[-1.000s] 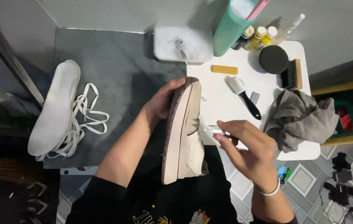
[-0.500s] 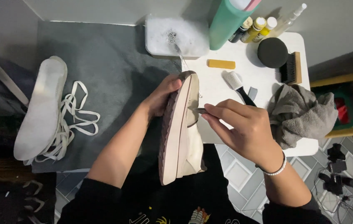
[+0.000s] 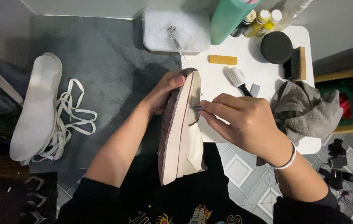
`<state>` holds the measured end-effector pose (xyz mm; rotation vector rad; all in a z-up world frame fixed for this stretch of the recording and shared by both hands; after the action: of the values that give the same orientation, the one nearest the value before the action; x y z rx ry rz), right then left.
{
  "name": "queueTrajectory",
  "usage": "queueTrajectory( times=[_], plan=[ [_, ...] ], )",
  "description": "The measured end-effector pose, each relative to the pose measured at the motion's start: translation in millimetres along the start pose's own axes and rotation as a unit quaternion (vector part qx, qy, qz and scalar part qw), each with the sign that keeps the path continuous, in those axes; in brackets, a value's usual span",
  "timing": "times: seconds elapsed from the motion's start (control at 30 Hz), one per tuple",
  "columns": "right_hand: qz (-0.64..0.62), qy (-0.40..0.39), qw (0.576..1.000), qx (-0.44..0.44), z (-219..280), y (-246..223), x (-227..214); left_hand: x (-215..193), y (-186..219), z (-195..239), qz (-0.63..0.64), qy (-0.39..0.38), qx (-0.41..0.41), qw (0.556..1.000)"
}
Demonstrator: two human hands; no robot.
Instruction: The person uses a small metal tool to scrape and clean the side and sole of a white sneaker. They then wipe the shoe with a cloth and continue scraping the sole area.
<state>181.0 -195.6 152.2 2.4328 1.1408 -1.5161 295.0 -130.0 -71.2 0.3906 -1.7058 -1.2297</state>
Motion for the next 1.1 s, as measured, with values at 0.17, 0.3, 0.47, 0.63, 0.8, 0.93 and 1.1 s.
queueTrajectory(
  times=[0.17, 0.3, 0.47, 0.63, 0.8, 0.93, 1.1],
  plan=[
    [0.013, -0.008, 1.000, -0.017, 3.6, -0.3, 2.4, 11.2, 19.6, 7.7, 0.028, 0.020, 0.015, 0.999],
    [0.015, -0.013, 1.000, -0.022, 6.1, -3.0, 3.8, 9.0, 13.6, 6.6, 0.027, 0.012, 0.024, 0.999],
    [0.034, -0.013, 0.999, -0.033, 5.0, -0.4, 2.1, 12.1, 13.4, 5.4, 0.032, -0.019, 0.031, 0.999],
    [0.027, -0.016, 0.999, -0.024, 4.3, 0.5, -2.1, 2.1, -5.5, 0.7, 0.020, -0.029, 0.034, 0.999],
    [0.024, -0.013, 0.999, -0.031, 7.8, 3.4, -2.0, 1.4, -4.4, -1.7, 0.022, -0.018, 0.031, 0.999],
    [0.018, -0.010, 0.999, -0.031, 10.5, 5.2, -0.6, 16.8, 14.2, -0.2, 0.055, -0.029, 0.029, 0.998],
    [0.000, -0.006, 1.000, -0.026, 9.7, 6.5, -5.4, 33.0, 29.3, 0.2, 0.067, -0.074, 0.046, 0.994]
  ],
)
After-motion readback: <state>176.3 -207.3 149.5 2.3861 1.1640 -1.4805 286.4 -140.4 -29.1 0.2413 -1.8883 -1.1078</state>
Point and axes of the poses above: each hand's wrist, its own z-axis away from the middle knuckle, its own x-axis out of the palm, y = z × x, the point moved 8 cm from there along -z, towards the middle knuckle, and after that the axes turned 10 degrees about y, right-handed, at the moved point
